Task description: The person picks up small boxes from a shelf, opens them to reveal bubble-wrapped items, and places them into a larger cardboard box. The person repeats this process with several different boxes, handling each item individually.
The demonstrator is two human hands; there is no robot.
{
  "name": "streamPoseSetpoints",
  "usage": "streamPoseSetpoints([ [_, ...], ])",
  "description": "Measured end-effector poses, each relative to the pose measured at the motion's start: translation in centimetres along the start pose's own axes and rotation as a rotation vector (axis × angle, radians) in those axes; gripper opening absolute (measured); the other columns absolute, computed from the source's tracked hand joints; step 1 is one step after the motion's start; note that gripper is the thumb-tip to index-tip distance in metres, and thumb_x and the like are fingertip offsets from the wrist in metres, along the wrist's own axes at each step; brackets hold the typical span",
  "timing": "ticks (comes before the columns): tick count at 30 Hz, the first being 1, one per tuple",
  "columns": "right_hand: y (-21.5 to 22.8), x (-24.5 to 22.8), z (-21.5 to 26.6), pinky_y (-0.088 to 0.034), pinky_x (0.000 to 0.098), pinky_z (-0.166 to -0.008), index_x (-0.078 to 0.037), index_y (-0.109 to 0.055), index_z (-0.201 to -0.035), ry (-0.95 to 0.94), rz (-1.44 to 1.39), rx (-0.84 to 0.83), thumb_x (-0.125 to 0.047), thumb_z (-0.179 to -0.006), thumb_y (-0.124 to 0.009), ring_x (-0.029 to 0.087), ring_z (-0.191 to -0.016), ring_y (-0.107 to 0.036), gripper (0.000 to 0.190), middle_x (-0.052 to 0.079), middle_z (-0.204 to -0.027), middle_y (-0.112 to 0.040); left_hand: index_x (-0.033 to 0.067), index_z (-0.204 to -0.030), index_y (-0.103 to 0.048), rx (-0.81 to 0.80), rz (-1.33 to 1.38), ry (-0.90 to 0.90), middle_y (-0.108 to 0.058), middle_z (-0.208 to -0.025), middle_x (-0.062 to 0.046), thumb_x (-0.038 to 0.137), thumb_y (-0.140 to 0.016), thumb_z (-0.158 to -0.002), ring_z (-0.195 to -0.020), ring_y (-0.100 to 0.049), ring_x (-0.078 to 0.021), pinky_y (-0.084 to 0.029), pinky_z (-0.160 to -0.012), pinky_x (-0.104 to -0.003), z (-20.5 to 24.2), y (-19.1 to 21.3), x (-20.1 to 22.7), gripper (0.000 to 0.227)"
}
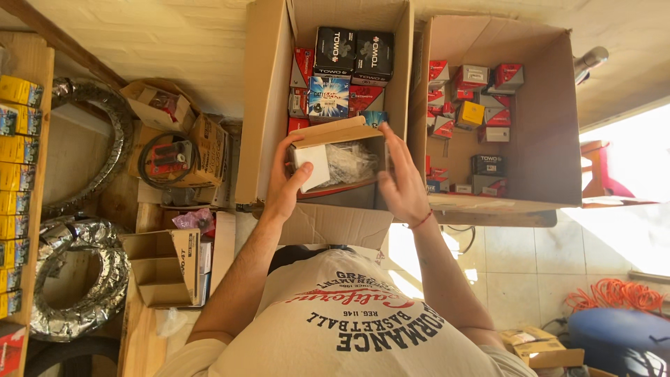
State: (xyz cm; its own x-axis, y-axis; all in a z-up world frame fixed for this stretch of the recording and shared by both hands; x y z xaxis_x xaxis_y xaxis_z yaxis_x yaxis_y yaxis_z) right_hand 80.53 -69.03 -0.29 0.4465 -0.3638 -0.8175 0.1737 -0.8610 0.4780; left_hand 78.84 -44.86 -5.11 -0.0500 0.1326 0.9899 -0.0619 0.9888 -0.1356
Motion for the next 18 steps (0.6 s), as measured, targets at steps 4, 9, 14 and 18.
streamPoseSetpoints([
  [4, 2.1, 5.5, 0.1, -0.059, 0.0514, -0.113, -0.017, -0.017, -0.183, -0.075, -0.391, 0.157, -0.004, -0.109, -0.034, 0.032, -0.146, -0.059, 0.077, 0.02, -0.174, -0.044, 0.0188, -0.158, -0.053, 0.049, 0.088, 0.004, -0.055, -0.132, -0.014, 0.059, -0.078, -0.096, -0.118, -0.053, -0.0269, -0.05, -0.098, -0.038, -1.9, 0.0, -1.0, 0.078],
  [9, 2.1, 4.8, -1.8, -0.05, 0.0623, -0.121, -0.007, -0.05, -0.169, 0.042, -0.201, 0.04, -0.002, -0.115, -0.05, 0.049, -0.156, -0.048, 0.055, 0.026, -0.174, -0.04, 0.019, -0.158, -0.056, 0.029, 0.138, -0.045, -0.055, -0.146, -0.014, 0.05, -0.074, -0.101, -0.127, -0.052, -0.023, -0.05, -0.106, -0.038, -3.5, 0.5, -0.9, 0.068],
  [14, -0.5, 7.8, -2.4, -0.043, 0.0567, -0.126, -0.011, -0.029, -0.179, -0.064, -0.528, -0.084, -0.01, -0.113, -0.058, 0.038, -0.159, -0.042, 0.072, 0.017, -0.183, -0.026, 0.0164, -0.158, -0.057, -0.041, 0.176, -0.028, -0.055, -0.15, -0.012, 0.052, -0.074, -0.097, -0.127, -0.053, -0.02, -0.05, -0.107, -0.036, -5.6, 0.7, -1.4, 0.073],
  [18, -2.5, 5.5, -3.9, -0.028, 0.0538, -0.137, -0.016, -0.012, -0.183, -0.136, -0.677, -0.122, -0.011, -0.109, -0.064, 0.027, -0.165, -0.024, 0.09, 0.016, -0.188, -0.015, 0.0167, -0.164, -0.055, -0.148, 0.196, -0.001, -0.061, -0.148, -0.01, 0.05, -0.075, -0.093, -0.127, -0.058, -0.0185, -0.053, -0.107, -0.037, -7.0, 0.8, -0.6, 0.08],
])
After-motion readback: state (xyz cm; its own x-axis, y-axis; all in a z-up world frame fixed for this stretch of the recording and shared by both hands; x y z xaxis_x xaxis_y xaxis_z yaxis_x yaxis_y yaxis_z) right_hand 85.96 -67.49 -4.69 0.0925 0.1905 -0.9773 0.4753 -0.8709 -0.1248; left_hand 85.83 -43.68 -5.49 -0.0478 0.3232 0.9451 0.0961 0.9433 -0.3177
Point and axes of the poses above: each hand's wrist, its own z-axis away from the middle knuckle, its own y-axis out of the back of the hand, x = y × z, the point moved 9 cm from there along -z, towards the middle knuckle
